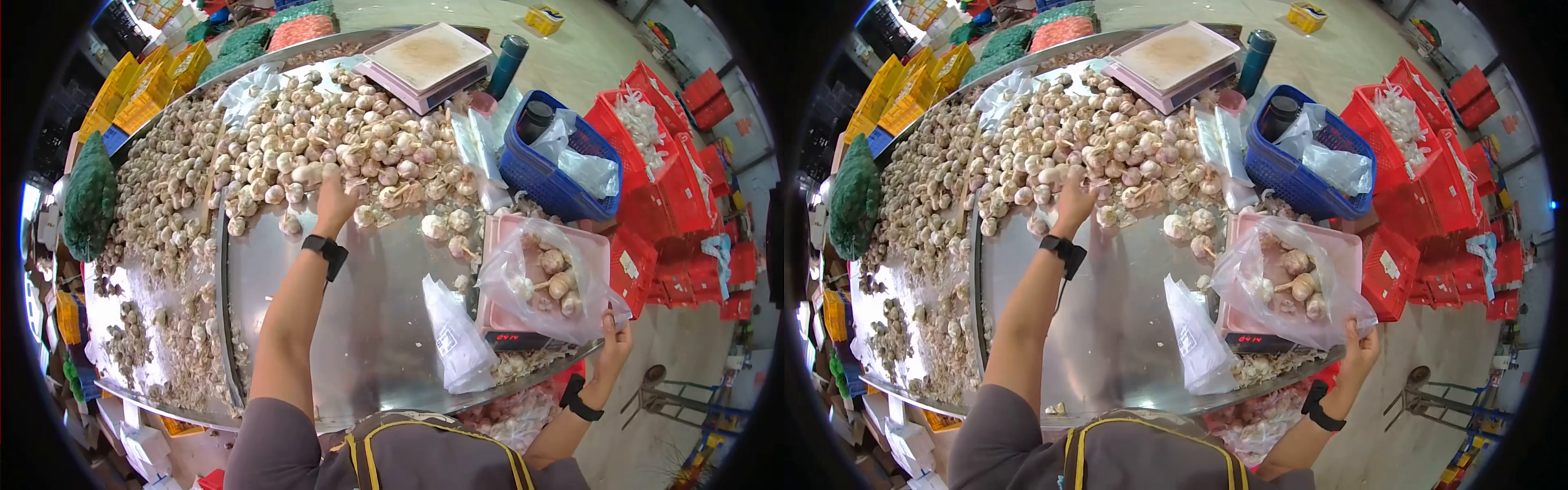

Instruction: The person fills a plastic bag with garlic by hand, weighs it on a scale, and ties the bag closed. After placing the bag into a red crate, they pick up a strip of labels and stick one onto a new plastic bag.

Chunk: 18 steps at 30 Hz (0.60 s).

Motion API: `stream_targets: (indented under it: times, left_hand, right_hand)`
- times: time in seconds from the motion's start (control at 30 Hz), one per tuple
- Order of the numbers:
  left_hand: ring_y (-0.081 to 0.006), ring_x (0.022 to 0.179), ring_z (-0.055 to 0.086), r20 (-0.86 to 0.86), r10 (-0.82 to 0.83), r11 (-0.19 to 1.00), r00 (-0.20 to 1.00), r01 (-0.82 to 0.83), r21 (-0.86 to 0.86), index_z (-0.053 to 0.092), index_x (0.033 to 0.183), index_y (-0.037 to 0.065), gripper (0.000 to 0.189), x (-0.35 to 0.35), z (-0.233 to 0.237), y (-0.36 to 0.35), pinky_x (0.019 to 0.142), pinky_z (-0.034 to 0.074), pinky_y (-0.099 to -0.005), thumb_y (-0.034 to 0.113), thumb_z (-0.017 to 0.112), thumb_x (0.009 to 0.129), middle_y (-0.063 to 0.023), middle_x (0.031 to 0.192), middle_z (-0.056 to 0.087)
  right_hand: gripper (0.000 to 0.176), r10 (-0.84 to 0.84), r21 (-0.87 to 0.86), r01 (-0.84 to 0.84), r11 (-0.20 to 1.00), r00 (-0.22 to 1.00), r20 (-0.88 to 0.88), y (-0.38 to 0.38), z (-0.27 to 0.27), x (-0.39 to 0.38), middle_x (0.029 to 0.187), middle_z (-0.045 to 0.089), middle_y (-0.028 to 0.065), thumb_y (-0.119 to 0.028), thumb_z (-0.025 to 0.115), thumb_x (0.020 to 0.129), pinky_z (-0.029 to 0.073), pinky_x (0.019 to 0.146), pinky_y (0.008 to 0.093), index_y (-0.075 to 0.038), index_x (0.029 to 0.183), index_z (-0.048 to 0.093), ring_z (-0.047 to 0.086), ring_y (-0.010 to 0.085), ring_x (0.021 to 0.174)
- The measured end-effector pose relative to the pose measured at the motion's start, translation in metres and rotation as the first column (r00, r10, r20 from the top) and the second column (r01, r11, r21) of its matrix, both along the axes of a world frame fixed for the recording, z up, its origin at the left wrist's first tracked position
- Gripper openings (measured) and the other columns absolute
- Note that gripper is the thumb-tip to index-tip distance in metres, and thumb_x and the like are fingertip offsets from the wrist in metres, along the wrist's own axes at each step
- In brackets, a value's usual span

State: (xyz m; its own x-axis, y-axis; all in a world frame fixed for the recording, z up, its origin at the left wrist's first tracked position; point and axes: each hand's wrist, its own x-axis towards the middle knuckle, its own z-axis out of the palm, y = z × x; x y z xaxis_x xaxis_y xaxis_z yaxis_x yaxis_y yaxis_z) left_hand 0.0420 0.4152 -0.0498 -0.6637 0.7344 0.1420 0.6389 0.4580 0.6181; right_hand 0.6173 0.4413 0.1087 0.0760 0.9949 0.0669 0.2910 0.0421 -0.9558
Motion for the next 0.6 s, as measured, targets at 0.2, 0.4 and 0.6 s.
stream_targets:
  times: [0.2,0.4,0.6]
  left_hand:
    - [-0.0356,0.090,0.064,-0.083,-0.130,0.985,0.988,0.120,-0.122,0.055,0.122,0.014,0.052,-0.001,-0.050,0.025,0.075,0.051,-0.0459,0.034,0.066,0.075,-0.0165,0.100,0.065]
    - [-0.0247,0.074,0.064,0.040,-0.045,0.994,0.998,0.049,-0.099,0.058,0.114,0.006,0.055,0.030,0.005,0.013,0.068,0.050,-0.0361,0.035,0.069,0.068,-0.0143,0.083,0.066]
    - [-0.0102,0.073,0.057,0.313,-0.615,0.776,0.723,0.485,0.404,0.056,0.122,0.005,0.049,0.186,0.122,-0.006,0.062,0.047,-0.0230,0.015,0.073,0.077,-0.0053,0.092,0.063]
  right_hand:
    - [0.057,0.075,0.021,-0.077,0.997,0.994,0.074,-0.007,0.021,-0.013,0.126,0.051,0.0122,-0.012,0.067,0.082,0.038,0.099,0.0343,-0.003,0.133,0.044,0.050,0.0196,0.115]
    - [0.071,0.003,0.084,-0.020,0.996,0.980,0.201,-0.011,0.022,-0.012,0.132,0.049,0.0115,-0.023,0.074,0.076,0.031,0.105,0.0427,-0.007,0.136,0.041,0.043,0.0234,0.126]
    - [0.074,0.019,0.117,-0.046,0.992,0.975,0.220,-0.008,0.011,-0.014,0.132,0.048,0.0134,-0.028,0.075,0.074,0.032,0.104,0.0439,-0.007,0.136,0.041,0.044,0.0249,0.126]
